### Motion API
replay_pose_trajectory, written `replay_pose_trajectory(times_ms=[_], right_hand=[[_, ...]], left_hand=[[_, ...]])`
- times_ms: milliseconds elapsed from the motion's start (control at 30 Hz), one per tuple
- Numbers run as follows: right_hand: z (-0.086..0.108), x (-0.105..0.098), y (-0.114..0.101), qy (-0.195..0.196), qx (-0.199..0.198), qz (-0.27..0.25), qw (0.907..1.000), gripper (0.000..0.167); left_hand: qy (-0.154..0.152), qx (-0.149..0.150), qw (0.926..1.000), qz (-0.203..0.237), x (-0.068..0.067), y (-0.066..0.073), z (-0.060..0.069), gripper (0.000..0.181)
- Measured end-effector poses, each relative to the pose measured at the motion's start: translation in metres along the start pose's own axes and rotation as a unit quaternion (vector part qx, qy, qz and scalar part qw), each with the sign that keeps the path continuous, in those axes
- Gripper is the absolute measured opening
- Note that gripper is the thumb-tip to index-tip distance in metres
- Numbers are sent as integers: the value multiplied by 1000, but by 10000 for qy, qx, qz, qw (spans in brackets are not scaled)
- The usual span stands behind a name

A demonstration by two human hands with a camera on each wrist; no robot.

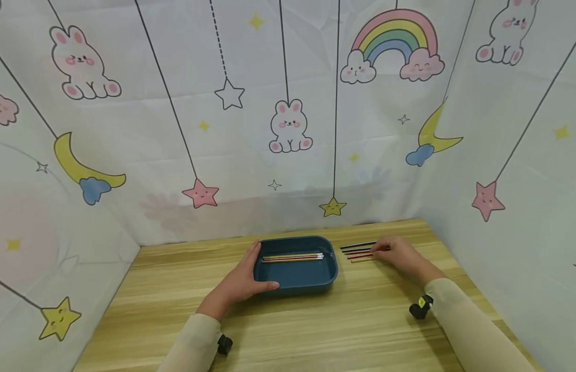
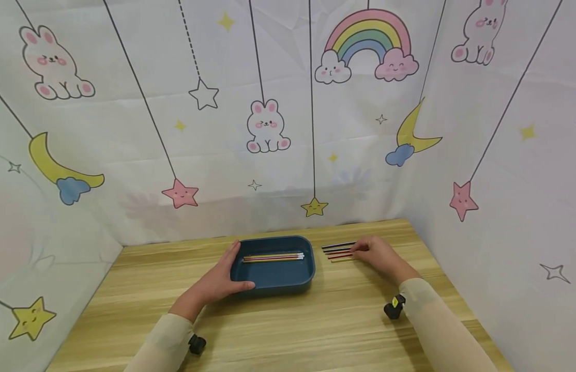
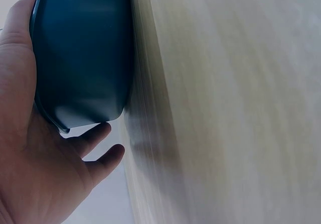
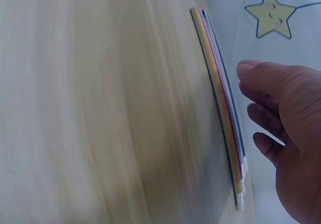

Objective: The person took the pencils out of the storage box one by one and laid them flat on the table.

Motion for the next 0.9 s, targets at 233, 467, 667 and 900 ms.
replay_pose_trajectory(times_ms=[233, 467, 667, 900], right_hand=[[-11, 10, -37, 161, -66, -14, 9998, 16], [-29, 33, -82, -127, -160, -549, 9983, 17], [-50, 58, -116, -563, -623, -450, 9955, 19], [-71, 88, -136, -1001, -1065, -23, 9893, 20]], left_hand=[[28, -2, 10000, 10, 0, 1, -1, 133], [20, -18, 10000, 1, 0, 1, 0, 133], [12, -25, 10000, -34, -1, 0, 0, 135], [59, 30, 10000, -22, 0, -1, -3, 134]])
Point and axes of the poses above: each hand's wrist, its own z-axis away from the middle knuckle, its own x-axis out of the palm, y = z × x, the point moved 3 cm from there along -z, towards the middle knuckle, and after that the axes turned 7 degrees about -z, right-handed, at the moved point
